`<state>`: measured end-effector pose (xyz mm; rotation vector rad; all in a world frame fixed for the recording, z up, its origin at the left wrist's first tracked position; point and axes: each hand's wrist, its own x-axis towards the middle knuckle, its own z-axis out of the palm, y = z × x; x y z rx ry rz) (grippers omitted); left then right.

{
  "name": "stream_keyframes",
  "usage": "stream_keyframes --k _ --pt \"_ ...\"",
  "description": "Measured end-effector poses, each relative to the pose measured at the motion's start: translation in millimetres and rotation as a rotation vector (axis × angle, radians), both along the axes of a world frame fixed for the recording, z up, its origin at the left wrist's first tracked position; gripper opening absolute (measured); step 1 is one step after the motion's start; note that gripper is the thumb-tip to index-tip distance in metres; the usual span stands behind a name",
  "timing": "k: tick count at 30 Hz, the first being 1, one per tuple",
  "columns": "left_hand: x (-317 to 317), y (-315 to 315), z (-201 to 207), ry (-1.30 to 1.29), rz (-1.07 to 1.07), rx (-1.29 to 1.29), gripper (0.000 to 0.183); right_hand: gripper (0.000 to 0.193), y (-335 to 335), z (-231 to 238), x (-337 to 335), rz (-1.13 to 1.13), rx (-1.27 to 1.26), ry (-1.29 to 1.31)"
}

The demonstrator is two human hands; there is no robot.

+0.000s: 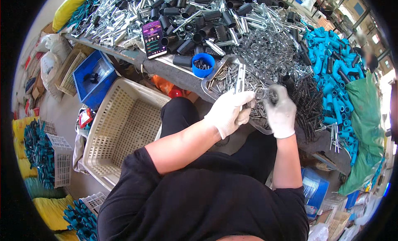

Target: Manually assembling small metal components into larger plastic and metal industrial fixtures.

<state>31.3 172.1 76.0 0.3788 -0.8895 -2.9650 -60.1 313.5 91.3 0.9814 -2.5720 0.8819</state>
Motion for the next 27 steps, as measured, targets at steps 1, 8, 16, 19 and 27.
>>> stream_keyframes --k 1,8,16,19,27 --pt "0 0 1 -0.026 -0.026 0.02 0.011 0.026 1 -1 -7 -0.01 -0.082 0.124" --pt "6 -23 -25 -0.004 0.019 0.007 0.012 0.03 41 25 -41 -0.068 -0.309 -0.103" --pt "4 -19 -7 0.032 -0.004 -0.027 0.014 0.051 48 7 -113 -0.224 -0.153 -0.19" --pt "10 -16 1 -0.044 -0.024 -0.058 0.018 0.06 40 14 -126 -0.284 0.009 0.034" --pt "19 -8 -5 -0.01 -0.125 -0.137 0.021 0.044 34 12 -22 0.389 -0.245 -0.48"
